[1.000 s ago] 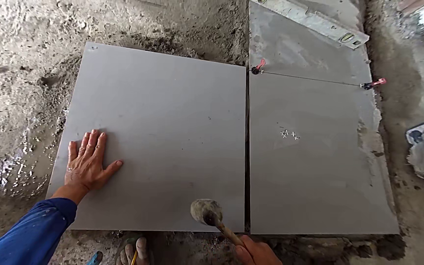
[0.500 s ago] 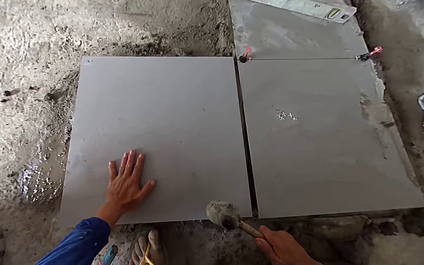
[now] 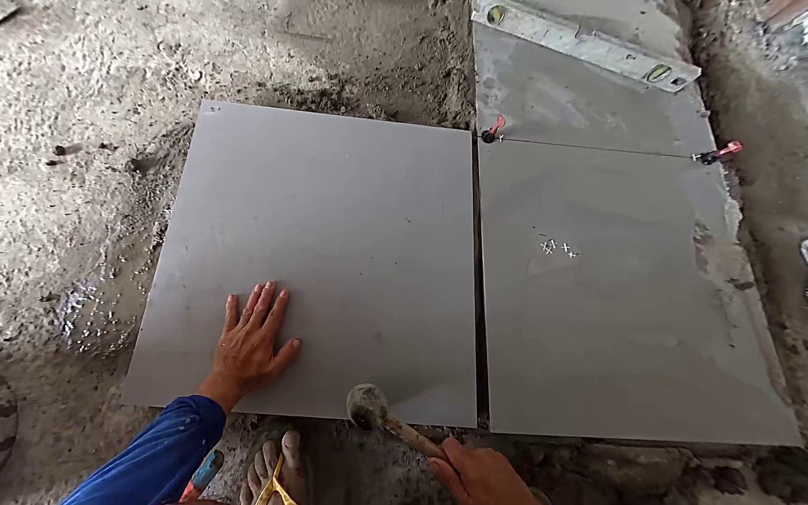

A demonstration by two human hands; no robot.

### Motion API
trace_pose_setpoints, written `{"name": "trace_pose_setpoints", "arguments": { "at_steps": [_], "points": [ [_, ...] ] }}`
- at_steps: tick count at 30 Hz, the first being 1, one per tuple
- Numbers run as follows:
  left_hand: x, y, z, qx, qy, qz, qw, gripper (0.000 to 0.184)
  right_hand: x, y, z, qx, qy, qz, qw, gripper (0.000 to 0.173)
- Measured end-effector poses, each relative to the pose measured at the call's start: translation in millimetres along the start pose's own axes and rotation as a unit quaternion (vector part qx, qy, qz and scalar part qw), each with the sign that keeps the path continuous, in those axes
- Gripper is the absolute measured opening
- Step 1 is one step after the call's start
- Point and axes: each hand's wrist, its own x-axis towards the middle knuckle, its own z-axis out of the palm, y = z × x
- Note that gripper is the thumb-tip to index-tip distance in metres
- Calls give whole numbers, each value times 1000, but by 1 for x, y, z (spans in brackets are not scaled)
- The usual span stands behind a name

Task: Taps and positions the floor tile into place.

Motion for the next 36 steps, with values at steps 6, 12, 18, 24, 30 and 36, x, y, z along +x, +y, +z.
{"name": "trace_pose_setpoints", "arguments": {
  "at_steps": [6,12,18,24,30,36],
  "points": [
    [-1,-5,2,-17,19,15,1000,85,15,-1,13,-9,-11,-26,1000,71],
    [-1,-6,3,-19,22,12,1000,84,-2,14,8,-19,8,-18,1000,71],
    [-2,-7,5,-14,20,15,1000,84,-16,35,9,-31,36,-3,999,73],
    [-2,-7,2,-16,12,11,1000,83,-18,35,9,-3,36,7,999,72],
    [-3,-6,-1,-20,-5,6,1000,83,-6,31,12,33,61,3,998,74],
    [-2,-4,-2,-22,-5,0,1000,82,21,-6,10,56,55,-4,997,76]
  ]
}}
